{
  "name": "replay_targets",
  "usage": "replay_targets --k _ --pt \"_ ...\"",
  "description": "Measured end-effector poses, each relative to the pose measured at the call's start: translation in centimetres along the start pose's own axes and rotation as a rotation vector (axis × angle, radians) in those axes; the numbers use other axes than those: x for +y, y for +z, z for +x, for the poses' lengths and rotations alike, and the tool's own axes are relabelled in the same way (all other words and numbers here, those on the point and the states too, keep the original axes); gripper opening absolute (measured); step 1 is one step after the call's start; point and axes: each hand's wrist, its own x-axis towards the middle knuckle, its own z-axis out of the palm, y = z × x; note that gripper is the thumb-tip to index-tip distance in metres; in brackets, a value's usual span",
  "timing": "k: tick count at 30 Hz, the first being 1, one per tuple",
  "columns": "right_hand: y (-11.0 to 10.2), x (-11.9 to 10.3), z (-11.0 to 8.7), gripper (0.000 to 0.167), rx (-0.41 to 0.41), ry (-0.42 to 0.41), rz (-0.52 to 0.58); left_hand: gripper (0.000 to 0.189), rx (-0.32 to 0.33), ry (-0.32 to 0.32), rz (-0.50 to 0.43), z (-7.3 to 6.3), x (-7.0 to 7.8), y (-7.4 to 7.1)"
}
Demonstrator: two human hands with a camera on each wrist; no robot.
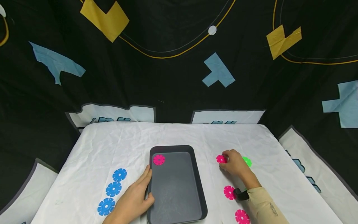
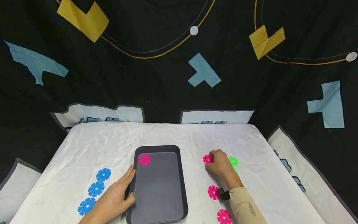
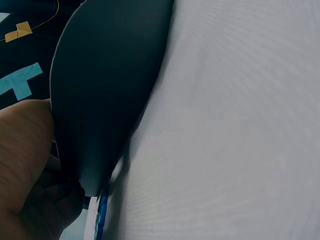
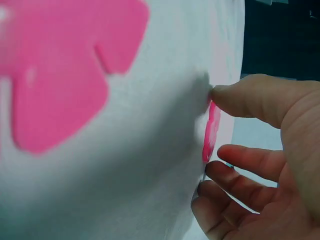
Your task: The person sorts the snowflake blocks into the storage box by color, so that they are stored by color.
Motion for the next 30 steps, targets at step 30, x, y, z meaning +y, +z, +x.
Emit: replay_targets --k 30 --pt "-1.4 -4.7 0.2 0.035 0.016 -0.143 0.003 0.076 0.009 0.02 0.001 0.0 0.1 -0.1"
